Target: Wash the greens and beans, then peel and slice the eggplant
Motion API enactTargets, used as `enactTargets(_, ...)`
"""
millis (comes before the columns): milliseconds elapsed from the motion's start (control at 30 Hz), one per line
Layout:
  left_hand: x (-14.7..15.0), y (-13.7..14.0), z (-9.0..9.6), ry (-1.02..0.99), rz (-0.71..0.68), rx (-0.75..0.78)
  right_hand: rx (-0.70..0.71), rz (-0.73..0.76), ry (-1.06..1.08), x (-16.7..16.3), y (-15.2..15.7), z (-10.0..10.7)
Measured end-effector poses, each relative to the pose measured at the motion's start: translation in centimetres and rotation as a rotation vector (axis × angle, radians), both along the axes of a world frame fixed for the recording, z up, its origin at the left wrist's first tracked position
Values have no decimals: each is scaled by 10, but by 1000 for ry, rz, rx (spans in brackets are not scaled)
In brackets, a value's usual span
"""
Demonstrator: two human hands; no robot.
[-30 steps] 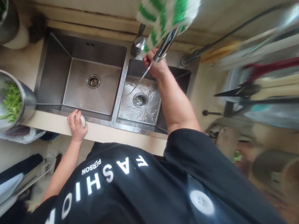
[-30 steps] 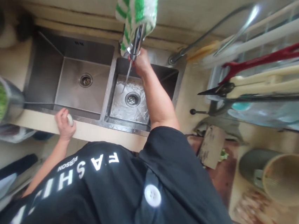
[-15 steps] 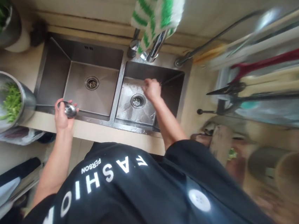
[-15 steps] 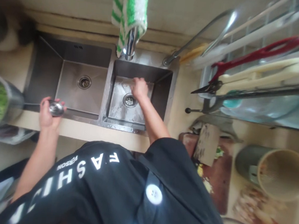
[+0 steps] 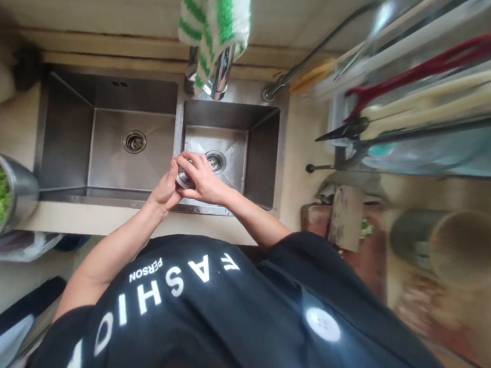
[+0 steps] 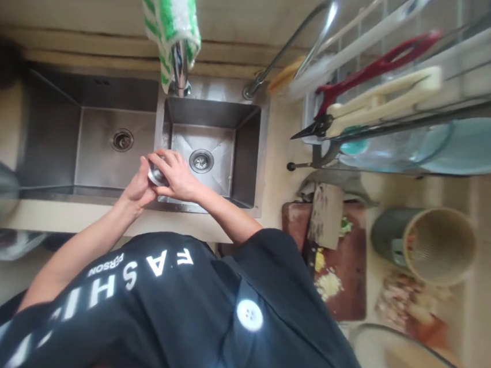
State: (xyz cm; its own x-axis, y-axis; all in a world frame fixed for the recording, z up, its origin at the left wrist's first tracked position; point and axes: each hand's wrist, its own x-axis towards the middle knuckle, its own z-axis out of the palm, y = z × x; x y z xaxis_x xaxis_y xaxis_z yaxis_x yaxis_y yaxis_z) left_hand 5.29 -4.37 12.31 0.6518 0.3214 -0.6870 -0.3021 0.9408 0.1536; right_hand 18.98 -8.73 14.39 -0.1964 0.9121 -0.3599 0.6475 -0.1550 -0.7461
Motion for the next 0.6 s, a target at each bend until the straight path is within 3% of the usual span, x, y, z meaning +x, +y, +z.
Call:
enactTargets(133, -2, 5, -5, 108, -169, -61, -217, -298, 81, 39, -15, -38)
enactTargets(233, -29, 12, -11, 225, -118, 3, -422, -481, -201, 78, -33, -80)
enactTargets(333, -70, 18, -17, 312, 8, 72, -662, -382, -547, 101, -57, -116)
enactTargets(400, -99, 17, -19, 391, 67, 94, -734, -265, -657, 104, -70, -135)
enactTargets(600, -166, -5, -21, 589, 176, 56, -633, -76, -757, 98, -85, -169)
